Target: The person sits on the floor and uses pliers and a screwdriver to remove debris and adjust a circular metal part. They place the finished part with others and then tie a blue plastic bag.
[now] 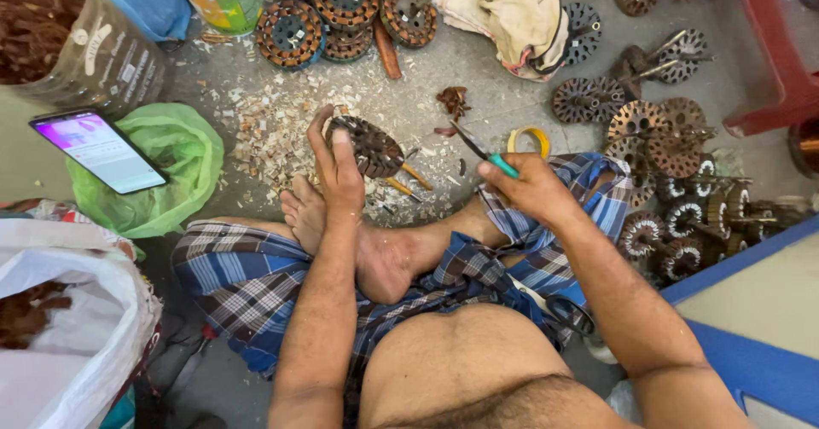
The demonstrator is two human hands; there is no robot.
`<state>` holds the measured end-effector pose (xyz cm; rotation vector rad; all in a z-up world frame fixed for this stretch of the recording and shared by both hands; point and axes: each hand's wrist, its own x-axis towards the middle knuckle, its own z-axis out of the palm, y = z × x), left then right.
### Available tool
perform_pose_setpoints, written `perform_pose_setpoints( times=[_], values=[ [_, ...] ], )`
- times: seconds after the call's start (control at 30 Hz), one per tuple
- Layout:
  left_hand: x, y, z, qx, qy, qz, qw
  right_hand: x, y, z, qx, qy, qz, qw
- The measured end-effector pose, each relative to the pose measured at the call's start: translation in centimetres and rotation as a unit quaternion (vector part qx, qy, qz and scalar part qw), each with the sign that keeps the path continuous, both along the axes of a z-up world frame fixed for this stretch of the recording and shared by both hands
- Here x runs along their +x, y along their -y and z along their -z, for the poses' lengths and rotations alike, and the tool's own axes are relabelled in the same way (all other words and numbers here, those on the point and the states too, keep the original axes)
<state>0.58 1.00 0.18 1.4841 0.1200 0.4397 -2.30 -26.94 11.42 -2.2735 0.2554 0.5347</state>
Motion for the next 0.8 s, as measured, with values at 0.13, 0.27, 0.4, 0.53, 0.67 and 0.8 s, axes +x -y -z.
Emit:
perform_pose_setpoints(
  times=[0.13,0.27,0.4,0.53,0.67,0.8],
  values=[
    [0.8,0.6,1.2,-0.091,-0.012,0.033,0.995,0.8,1.6,2.8,-0.079,0.089,-0.047,0.992],
    [0.4,0.9,1.6,-0.054,-0.004,0.066,0.996,3.0,2.4,4.5,-0.238,0.216,-0.065,0.945],
    [0.6,0.8,1.1,-0.086,-0.009,0.064,0.994,6.0,2.1,4.8,-0.398,0.147,-0.117,0.898],
    [0.6,0.8,1.0,-0.169,-0.013,0.084,0.982,7.8,2.1,5.2,-0.524,0.132,-0.201,0.817],
    [0.5,0.7,1.2,-0.201,-0.006,0.080,0.976,8.0,3.0,5.0,-0.520,0.103,-0.211,0.821],
    [0.4,0.7,0.9,-0.163,0.020,0.075,0.984,6.3,3.1,2.7,-0.147,0.010,-0.146,0.978]
  ],
)
